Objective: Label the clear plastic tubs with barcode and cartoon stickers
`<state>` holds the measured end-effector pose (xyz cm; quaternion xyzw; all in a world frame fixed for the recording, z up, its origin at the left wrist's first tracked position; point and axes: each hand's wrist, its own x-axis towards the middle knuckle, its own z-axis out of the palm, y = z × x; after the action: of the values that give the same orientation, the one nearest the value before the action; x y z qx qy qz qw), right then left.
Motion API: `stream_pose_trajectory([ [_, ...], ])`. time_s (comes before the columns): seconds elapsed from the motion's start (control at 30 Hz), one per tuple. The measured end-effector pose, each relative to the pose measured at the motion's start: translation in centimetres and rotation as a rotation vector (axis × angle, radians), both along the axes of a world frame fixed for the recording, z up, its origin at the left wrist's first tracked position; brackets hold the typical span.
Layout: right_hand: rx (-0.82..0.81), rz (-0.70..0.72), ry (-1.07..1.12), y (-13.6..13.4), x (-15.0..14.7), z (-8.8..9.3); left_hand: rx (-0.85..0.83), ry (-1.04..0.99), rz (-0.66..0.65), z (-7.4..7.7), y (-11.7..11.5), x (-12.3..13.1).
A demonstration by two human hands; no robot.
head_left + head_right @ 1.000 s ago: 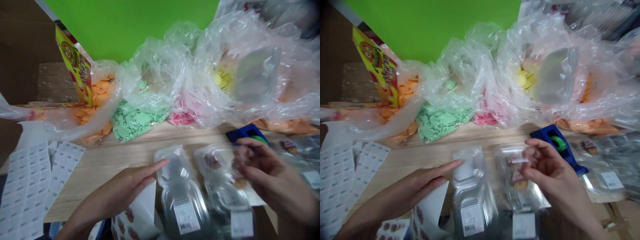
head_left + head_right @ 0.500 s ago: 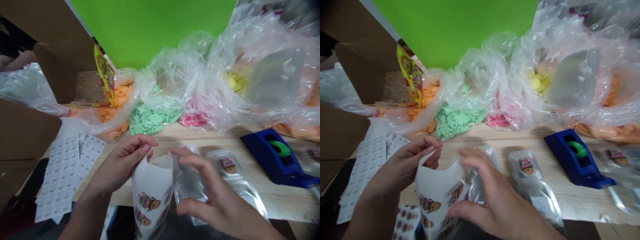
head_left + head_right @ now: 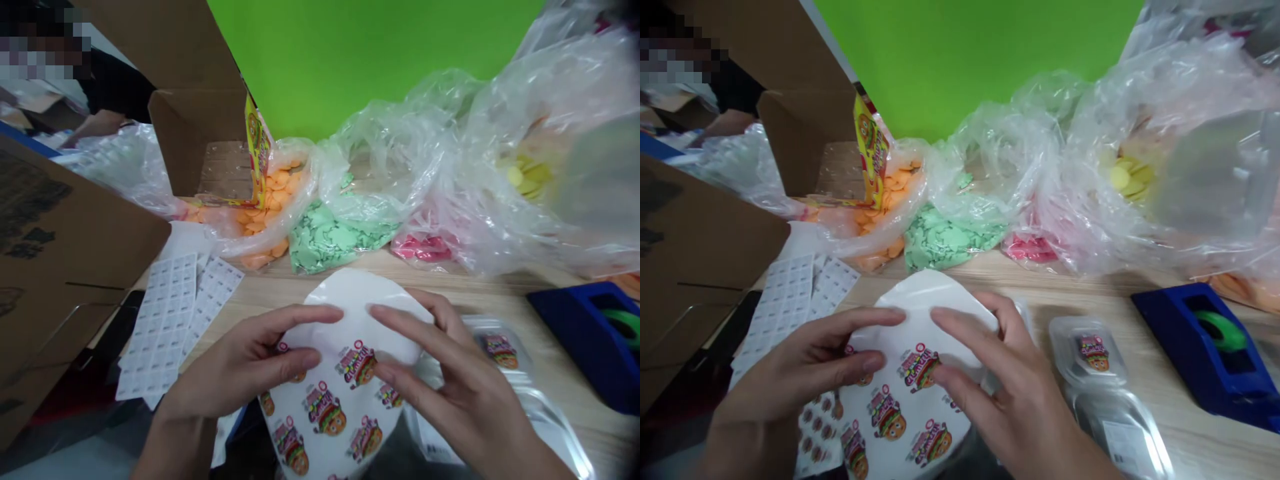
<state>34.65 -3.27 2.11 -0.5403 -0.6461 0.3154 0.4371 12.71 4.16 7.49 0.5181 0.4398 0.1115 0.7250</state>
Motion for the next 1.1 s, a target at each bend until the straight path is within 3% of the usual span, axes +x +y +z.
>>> stream_pose_trajectory([
  [0.13,-0.053,0.056,0.053,0.0,-0.2,0.7,0.016,-0.039,-0.049,0.2,0.1,-0.3],
  [0.23,-0.050,0.071,0.017,0.0,-0.5,0.7,0.042,-0.025,-0.008,0.3,-0.1,-0.3],
  [0.43,0.329,-0.141,-0.417,0.5,-1.2,1.4,-0.035,-0.064,0.110,0.4,-0.5,0.3],
  [0.57,0.466,-0.040,-0.569,0.3,-1.1,1.6,-0.010,-0.044,0.148,0.2,-0.5,0.4],
  [0.73,0.438,0.112,-0.544,0.0,-0.8,1.2,-0.005,-0.007,0.114,-0.2,-0.3,0.1],
  [1.0,0.486,0.121,-0.541,0.6,-1.1,1.6,-0.034,-0.066,0.126,-0.2,-0.1,0.9],
  [1.1,0.399,0.131,-0.370,0.1,-1.0,2.1,0.075,0.065,0.096,-0.4,0.3,0.4],
])
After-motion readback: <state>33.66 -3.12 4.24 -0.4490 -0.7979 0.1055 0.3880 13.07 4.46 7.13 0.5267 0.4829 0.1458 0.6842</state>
